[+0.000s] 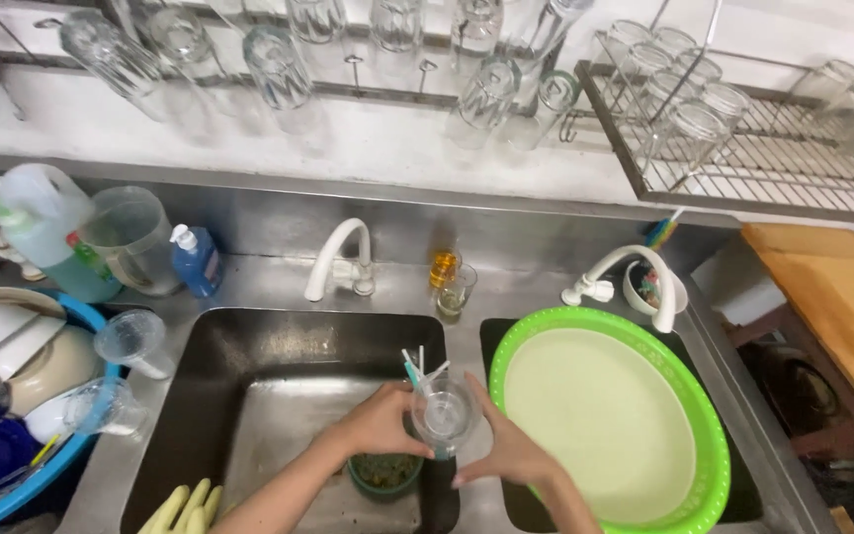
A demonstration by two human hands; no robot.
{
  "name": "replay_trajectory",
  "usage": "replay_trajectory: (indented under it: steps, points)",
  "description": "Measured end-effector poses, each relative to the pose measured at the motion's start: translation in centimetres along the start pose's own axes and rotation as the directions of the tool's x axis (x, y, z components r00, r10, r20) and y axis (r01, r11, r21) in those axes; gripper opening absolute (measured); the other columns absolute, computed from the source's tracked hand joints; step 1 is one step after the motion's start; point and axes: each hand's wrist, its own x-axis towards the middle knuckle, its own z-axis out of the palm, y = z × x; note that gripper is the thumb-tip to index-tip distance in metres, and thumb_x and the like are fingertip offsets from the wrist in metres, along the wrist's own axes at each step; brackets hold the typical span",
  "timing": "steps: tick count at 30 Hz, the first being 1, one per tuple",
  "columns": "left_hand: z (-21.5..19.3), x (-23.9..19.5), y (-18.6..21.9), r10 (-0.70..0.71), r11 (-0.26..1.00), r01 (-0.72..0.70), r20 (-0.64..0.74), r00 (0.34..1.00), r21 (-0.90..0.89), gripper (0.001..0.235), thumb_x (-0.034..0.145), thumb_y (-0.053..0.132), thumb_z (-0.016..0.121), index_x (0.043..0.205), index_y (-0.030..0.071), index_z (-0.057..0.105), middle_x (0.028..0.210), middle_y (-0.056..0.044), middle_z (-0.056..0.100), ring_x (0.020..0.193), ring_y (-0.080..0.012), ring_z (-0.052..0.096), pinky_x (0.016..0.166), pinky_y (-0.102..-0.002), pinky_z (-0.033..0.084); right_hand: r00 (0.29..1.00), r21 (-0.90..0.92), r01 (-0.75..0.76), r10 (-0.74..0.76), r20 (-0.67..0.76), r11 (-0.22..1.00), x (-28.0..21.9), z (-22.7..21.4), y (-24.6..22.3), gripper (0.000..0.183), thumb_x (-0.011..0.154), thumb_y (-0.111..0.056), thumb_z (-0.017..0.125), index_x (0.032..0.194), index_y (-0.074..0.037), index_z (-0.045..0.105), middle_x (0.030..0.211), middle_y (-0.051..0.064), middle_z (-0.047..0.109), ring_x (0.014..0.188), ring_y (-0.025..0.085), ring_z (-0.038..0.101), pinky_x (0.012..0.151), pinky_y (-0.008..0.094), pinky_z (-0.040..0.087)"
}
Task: Washing and rinsing plastic cups in a sink using a brush.
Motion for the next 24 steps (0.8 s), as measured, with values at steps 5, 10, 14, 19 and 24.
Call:
replay_trajectory:
  steps: [5, 10, 14, 19, 24]
  points:
    - [-1.4, -0.4, 1.9, 0.098, 0.995, -0.098, 0.009, 0.995, 0.034, 0.041, 0.067, 0.028, 0.091, 0.102, 0.01, 0.078, 0.12, -0.01, 0.074, 0.112, -0.0291, 0.067, 0.096, -0.04, 0.053, 0.908, -0.053, 0.333, -0.335, -0.249, 0.941, 1.8, 4.1, 0.6, 0.122, 0.058, -0.041, 0.101, 0.152, -0.007, 0.032, 0.148, 0.012, 0.054, 0.139, 0.025, 0.053, 0.116, 0.041, 0.038]
    - [-3.8, -1.2, 3.6, -0.092, 0.983, 0.054, 0.215, 0.972, 0.177, 0.072, 0.075, 0.049, 0.075, 0.137, 0.016, 0.06, 0.148, -0.01, 0.048, 0.141, -0.0319, 0.038, 0.11, -0.045, 0.038, 0.895, -0.021, 0.268, -0.257, -0.365, 0.963, 2.1, 5.0, -1.9, 0.105, 0.053, -0.031, 0.103, 0.139, -0.013, 0.046, 0.133, 0.009, 0.064, 0.124, 0.023, 0.063, 0.107, 0.038, 0.049]
    - [-5.5, -1.6, 4.7, 0.006, 0.99, -0.04, 0.243, 0.97, 0.138, 0.046, 0.082, 0.037, 0.066, 0.124, 0.018, 0.07, 0.158, -0.014, 0.032, 0.146, -0.0389, 0.029, 0.111, -0.052, 0.039, 0.906, -0.008, 0.231, -0.218, -0.363, 0.973, 2.6, 4.6, 0.1, 0.109, 0.052, -0.028, 0.103, 0.143, -0.012, 0.045, 0.131, 0.01, 0.068, 0.122, 0.022, 0.066, 0.108, 0.037, 0.049]
    - [-7.3, -2.1, 6.5, -0.141, 0.989, 0.119, 0.34, 0.93, 0.085, 0.061, 0.083, 0.067, 0.055, 0.111, 0.018, 0.075, 0.155, -0.009, 0.043, 0.144, -0.0343, 0.034, 0.116, -0.048, 0.029, 0.862, -0.133, 0.229, -0.265, -0.432, 0.964, 2.7, 4.9, -0.1, 0.123, 0.052, -0.025, 0.103, 0.153, -0.007, 0.035, 0.149, 0.009, 0.057, 0.139, 0.021, 0.052, 0.116, 0.039, 0.038]
    - [-8.1, -2.3, 7.7, -0.098, 0.99, 0.063, 0.3, 0.949, 0.125, 0.067, 0.084, 0.064, 0.055, 0.119, 0.011, 0.074, 0.15, -0.01, 0.056, 0.131, -0.0294, 0.056, 0.108, -0.04, 0.044, 0.885, -0.001, 0.232, -0.212, -0.414, 0.973, 3.2, 5.9, -1.4, 0.139, 0.05, -0.019, 0.102, 0.161, -0.013, 0.017, 0.153, 0.013, 0.049, 0.14, 0.025, 0.052, 0.114, 0.04, 0.044]
